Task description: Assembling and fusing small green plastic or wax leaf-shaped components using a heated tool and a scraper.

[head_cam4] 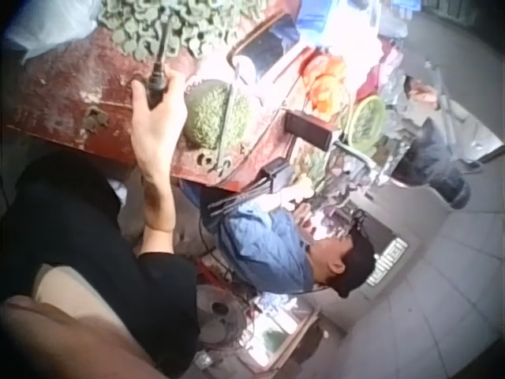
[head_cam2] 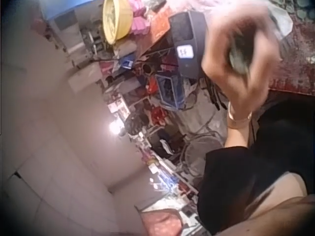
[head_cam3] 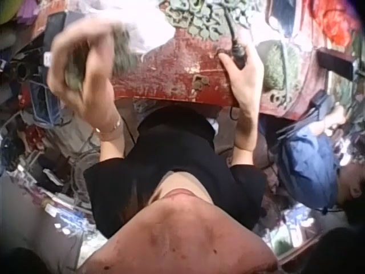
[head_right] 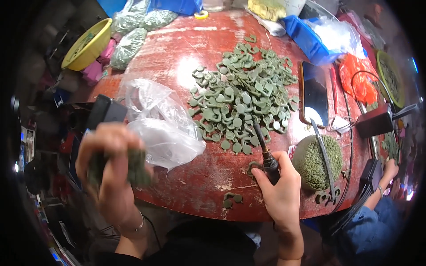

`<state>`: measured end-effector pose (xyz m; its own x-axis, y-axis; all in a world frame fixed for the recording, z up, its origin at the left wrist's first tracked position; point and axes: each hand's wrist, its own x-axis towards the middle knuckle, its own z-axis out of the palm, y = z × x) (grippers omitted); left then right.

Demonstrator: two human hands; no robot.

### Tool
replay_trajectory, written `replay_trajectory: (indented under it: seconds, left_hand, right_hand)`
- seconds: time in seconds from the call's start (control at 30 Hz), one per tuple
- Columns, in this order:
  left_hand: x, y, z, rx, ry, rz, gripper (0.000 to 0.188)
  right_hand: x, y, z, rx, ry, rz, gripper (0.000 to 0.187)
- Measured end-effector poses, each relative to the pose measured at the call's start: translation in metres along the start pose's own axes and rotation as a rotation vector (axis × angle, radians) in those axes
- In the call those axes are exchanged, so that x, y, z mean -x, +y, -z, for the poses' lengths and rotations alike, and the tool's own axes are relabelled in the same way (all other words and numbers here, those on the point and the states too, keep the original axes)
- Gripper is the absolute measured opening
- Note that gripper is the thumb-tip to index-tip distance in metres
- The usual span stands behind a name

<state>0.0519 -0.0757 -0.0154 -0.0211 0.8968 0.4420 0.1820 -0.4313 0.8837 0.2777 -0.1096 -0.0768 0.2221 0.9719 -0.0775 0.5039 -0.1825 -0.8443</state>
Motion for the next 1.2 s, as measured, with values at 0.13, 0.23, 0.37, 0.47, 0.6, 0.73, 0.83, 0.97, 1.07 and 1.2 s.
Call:
replay_trajectory:
  seconds: [0.13, 0.23, 0.37, 0.47, 0.6, 0.73, 0.83, 0.97, 1.07, 1.2]
  left_hand:
    - [-0.042, -0.026, -0.013, -0.228, 0.133, 0.036, 0.009]
    - [-0.047, -0.039, -0.015, -0.412, -0.015, 0.083, 0.01]
    - [-0.029, -0.026, 0.002, -0.564, -0.217, 0.317, 0.011]
    - [-0.013, -0.013, 0.011, -0.578, -0.25, 0.357, 0.011]
    - [-0.001, -0.014, 0.018, -0.597, -0.259, 0.336, 0.011]
    - [-0.011, -0.027, 0.008, -0.798, -0.21, 0.275, 0.011]
    - [-0.012, -0.034, -0.005, -0.962, -0.136, 0.178, 0.015]
    - [-0.009, -0.041, 0.001, -1.02, -0.115, 0.068, 0.029]
    - [-0.007, -0.04, -0.001, -1.0, -0.099, 0.07, 0.032]
    - [0.002, -0.032, -0.023, -0.889, 0.041, -0.22, 0.027]
  right_hand:
    - [0.002, 0.007, 0.0, -0.115, -0.061, -0.08, 0.017]
    - [0.006, 0.008, 0.003, -0.143, -0.074, -0.035, 0.016]
    - [0.009, 0.005, 0.007, -0.214, -0.087, -0.063, 0.015]
    - [0.011, 0.007, 0.011, -0.202, -0.091, -0.051, 0.014]
    - [0.013, 0.006, 0.013, -0.231, -0.111, -0.025, 0.014]
    - [0.018, 0.01, 0.015, -0.215, -0.113, -0.019, 0.016]
    - [0.023, 0.009, 0.017, -0.26, -0.112, -0.117, 0.016]
    - [0.026, -0.011, 0.019, -0.534, -0.16, -0.245, 0.013]
    - [0.027, -0.011, 0.023, -0.675, -0.219, -0.235, 0.012]
    - [0.031, -0.013, 0.03, -0.674, -0.226, -0.263, 0.012]
